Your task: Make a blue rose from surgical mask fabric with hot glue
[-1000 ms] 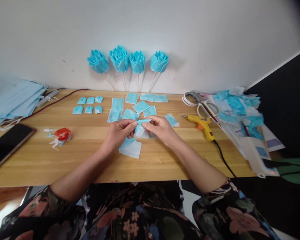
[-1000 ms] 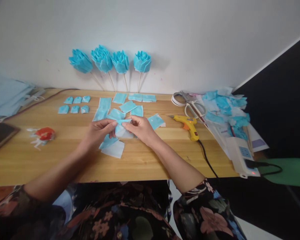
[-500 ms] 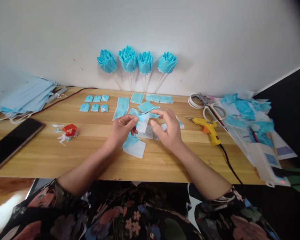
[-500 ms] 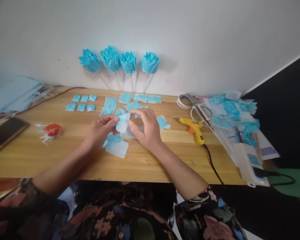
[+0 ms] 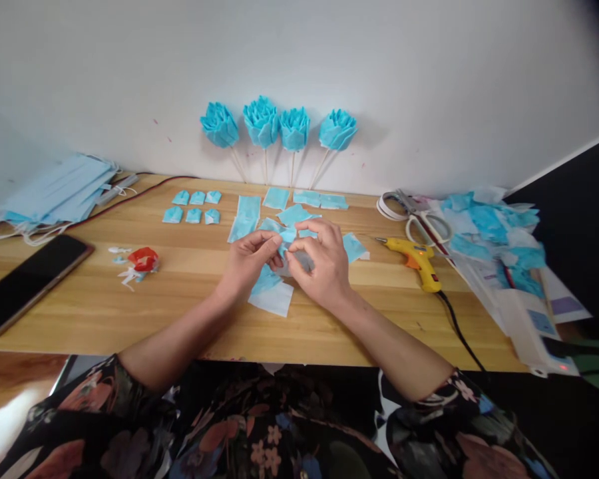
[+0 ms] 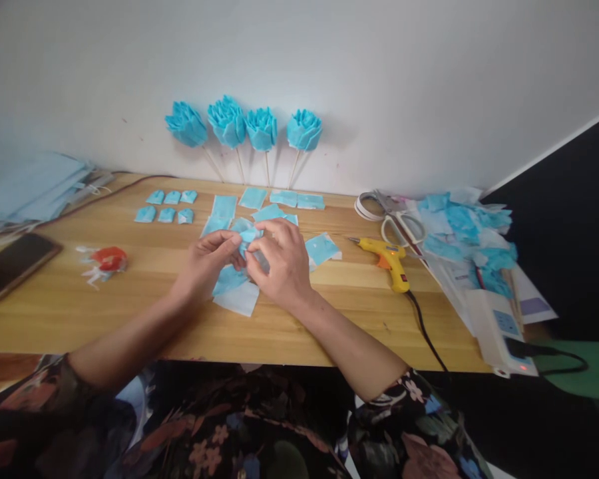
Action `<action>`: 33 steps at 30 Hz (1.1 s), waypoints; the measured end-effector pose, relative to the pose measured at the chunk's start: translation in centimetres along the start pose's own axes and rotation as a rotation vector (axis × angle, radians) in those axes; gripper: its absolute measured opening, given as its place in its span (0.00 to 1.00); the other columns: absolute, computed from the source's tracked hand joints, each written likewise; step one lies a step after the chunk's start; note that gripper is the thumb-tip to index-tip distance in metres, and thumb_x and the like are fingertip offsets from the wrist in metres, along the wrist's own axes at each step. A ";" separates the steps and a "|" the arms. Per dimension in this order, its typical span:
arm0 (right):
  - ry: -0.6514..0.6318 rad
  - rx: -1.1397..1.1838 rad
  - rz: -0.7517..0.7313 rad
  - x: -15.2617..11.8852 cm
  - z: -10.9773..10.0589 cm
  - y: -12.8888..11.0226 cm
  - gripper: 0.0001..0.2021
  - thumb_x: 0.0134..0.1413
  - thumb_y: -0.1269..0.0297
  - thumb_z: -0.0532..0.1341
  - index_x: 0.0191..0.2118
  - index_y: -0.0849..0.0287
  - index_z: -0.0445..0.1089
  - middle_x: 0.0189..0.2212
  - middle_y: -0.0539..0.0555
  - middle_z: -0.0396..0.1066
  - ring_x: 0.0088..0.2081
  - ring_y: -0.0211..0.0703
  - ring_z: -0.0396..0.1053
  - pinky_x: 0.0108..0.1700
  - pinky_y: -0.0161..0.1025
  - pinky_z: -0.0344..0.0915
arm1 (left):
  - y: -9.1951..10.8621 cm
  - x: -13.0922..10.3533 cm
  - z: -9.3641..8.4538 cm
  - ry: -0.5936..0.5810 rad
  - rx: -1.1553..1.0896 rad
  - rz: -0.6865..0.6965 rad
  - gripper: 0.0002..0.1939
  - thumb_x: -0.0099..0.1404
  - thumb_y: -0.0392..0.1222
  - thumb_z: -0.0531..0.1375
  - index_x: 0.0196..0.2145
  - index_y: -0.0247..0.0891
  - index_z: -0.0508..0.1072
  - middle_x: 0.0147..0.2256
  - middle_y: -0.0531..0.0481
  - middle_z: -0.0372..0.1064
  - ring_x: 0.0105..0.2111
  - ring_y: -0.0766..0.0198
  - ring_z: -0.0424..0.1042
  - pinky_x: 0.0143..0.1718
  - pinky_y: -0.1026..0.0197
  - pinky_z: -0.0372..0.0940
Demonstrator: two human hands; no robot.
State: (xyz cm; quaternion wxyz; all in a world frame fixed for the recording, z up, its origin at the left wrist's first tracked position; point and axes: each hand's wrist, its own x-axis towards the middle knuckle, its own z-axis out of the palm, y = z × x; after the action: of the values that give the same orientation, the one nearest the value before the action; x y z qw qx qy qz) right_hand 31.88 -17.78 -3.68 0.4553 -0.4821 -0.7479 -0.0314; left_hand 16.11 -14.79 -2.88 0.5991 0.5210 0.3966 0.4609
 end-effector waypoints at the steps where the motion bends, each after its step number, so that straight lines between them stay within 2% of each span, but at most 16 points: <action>1: 0.013 -0.006 -0.006 0.0 0.0 0.1 0.04 0.55 0.69 0.63 0.33 0.52 0.69 0.48 0.56 0.71 0.52 0.54 0.67 0.56 0.57 0.63 | -0.1 0.0 0.0 -0.008 -0.002 0.005 0.16 0.59 0.54 0.66 0.29 0.36 0.74 0.20 0.54 0.69 0.21 0.68 0.68 0.27 0.64 0.66; 11: 0.033 0.001 -0.005 0.1 -0.6 0.6 0.05 0.57 0.70 0.62 0.34 0.52 0.69 0.47 0.55 0.71 0.50 0.52 0.69 0.52 0.55 0.65 | -0.2 -0.1 -0.1 -0.042 -0.043 0.000 0.14 0.61 0.51 0.65 0.31 0.35 0.76 0.21 0.53 0.71 0.21 0.68 0.68 0.27 0.64 0.65; 17: 0.038 0.034 0.040 0.1 -0.7 0.8 0.05 0.57 0.71 0.61 0.33 0.52 0.69 0.46 0.55 0.72 0.50 0.52 0.69 0.53 0.55 0.65 | -0.3 -0.1 -0.1 -0.058 -0.017 -0.002 0.15 0.61 0.52 0.65 0.33 0.35 0.78 0.25 0.50 0.75 0.24 0.67 0.70 0.27 0.64 0.66; 21: 0.039 0.056 0.070 0.1 -0.7 1.0 0.04 0.58 0.70 0.61 0.32 0.54 0.69 0.46 0.56 0.72 0.50 0.50 0.70 0.53 0.52 0.65 | -0.3 0.1 -0.1 -0.043 0.030 -0.022 0.14 0.60 0.51 0.66 0.30 0.35 0.77 0.24 0.51 0.73 0.22 0.69 0.66 0.26 0.64 0.64; 24: 0.006 0.143 0.181 0.2 -0.8 1.3 0.04 0.58 0.68 0.60 0.32 0.54 0.69 0.45 0.56 0.73 0.51 0.49 0.70 0.55 0.51 0.65 | -0.4 0.2 -0.1 -0.014 0.046 -0.031 0.14 0.59 0.50 0.65 0.26 0.35 0.75 0.22 0.52 0.71 0.20 0.70 0.64 0.25 0.65 0.62; 26: -0.024 0.269 0.328 0.2 -0.8 1.5 0.03 0.60 0.65 0.59 0.37 0.54 0.70 0.46 0.55 0.74 0.52 0.48 0.70 0.55 0.50 0.65 | -0.4 0.3 -0.2 0.006 0.043 -0.028 0.15 0.59 0.50 0.65 0.24 0.35 0.74 0.21 0.52 0.70 0.20 0.70 0.64 0.24 0.65 0.61; 29: -0.102 0.553 0.567 0.3 -1.0 1.7 0.11 0.62 0.57 0.59 0.47 0.54 0.70 0.45 0.54 0.75 0.48 0.45 0.71 0.52 0.45 0.66 | -0.2 0.2 -0.1 0.009 0.048 -0.030 0.15 0.59 0.49 0.64 0.23 0.35 0.73 0.21 0.52 0.70 0.20 0.71 0.63 0.24 0.65 0.61; 30: -0.153 0.643 0.620 0.4 -1.1 1.7 0.12 0.62 0.55 0.59 0.47 0.54 0.70 0.42 0.53 0.75 0.46 0.44 0.71 0.50 0.44 0.67 | -0.2 0.2 -0.1 0.008 0.053 -0.033 0.15 0.59 0.49 0.64 0.23 0.35 0.73 0.21 0.52 0.70 0.20 0.70 0.63 0.24 0.65 0.61; 33: -0.309 0.799 0.700 0.6 -1.4 1.3 0.15 0.62 0.49 0.58 0.34 0.56 0.70 0.30 0.49 0.68 0.35 0.39 0.66 0.40 0.38 0.64 | -0.1 0.1 0.0 0.011 0.070 -0.038 0.14 0.58 0.49 0.64 0.23 0.36 0.74 0.21 0.51 0.70 0.21 0.70 0.63 0.24 0.65 0.61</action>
State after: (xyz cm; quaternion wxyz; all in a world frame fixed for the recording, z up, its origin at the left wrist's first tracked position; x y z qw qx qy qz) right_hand 33.73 -17.40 -2.96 0.4708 -0.4908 -0.5549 0.4791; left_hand 16.14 -14.72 -2.94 0.5869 0.5317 0.4255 0.4379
